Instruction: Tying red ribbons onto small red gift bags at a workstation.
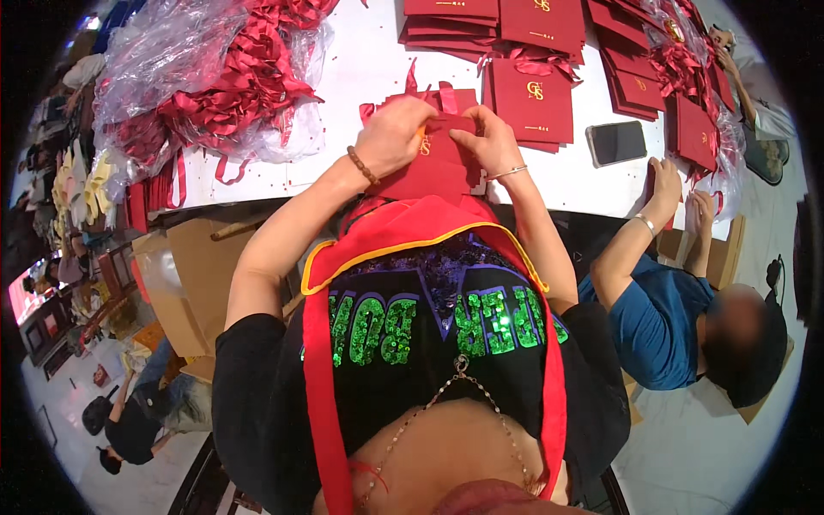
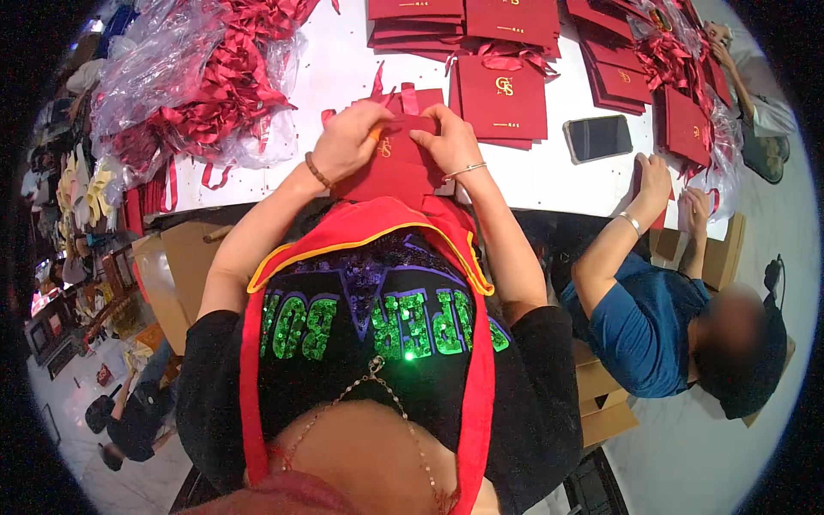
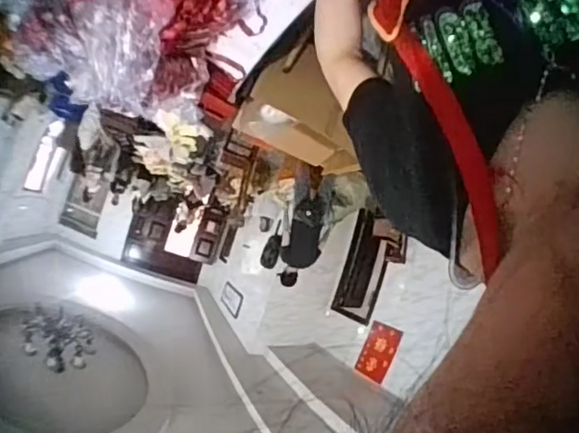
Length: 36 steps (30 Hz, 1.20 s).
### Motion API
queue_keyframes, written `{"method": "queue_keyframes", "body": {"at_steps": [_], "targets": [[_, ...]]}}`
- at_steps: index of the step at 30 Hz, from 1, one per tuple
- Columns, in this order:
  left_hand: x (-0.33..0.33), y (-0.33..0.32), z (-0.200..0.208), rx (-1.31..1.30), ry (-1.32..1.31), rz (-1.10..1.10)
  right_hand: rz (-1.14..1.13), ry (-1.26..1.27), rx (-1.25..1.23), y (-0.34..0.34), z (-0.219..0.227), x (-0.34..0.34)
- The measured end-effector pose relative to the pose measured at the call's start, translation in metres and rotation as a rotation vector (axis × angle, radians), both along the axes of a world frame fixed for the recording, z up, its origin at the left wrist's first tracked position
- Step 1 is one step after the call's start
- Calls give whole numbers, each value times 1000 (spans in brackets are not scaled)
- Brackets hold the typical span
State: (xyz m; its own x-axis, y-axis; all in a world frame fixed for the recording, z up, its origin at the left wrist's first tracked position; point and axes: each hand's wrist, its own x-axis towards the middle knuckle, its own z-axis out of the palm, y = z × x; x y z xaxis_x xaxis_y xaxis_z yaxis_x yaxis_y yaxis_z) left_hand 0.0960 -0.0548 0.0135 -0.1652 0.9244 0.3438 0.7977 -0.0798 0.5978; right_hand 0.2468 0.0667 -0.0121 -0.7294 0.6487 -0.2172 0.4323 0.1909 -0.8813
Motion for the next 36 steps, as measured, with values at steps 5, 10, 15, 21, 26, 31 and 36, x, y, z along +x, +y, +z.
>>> {"method": "queue_keyframes", "body": {"at_steps": [5, 10, 15, 21, 26, 31, 36], "targets": [[13, 0, -6, -192, -262, -32, 5, -28, 65, -3, 1, -1], [22, -2, -7, -168, -258, -37, 13, -57, 40, -3, 5, 0], [24, -1, -6, -194, -338, -47, -16, 61, 72, -4, -6, 1], [13, 1, -7, -270, -254, 149, -11, -22, 47, -6, 14, -1], [19, 3, -8, -177, -40, 132, -2, 40, -94, 1, 2, 0], [19, 5, -5, -225, 11, 127, 22, 39, -116, -1, 7, 1], [15, 11, 1, -395, -15, 127, -10, 72, -103, -4, -2, 3]]}}
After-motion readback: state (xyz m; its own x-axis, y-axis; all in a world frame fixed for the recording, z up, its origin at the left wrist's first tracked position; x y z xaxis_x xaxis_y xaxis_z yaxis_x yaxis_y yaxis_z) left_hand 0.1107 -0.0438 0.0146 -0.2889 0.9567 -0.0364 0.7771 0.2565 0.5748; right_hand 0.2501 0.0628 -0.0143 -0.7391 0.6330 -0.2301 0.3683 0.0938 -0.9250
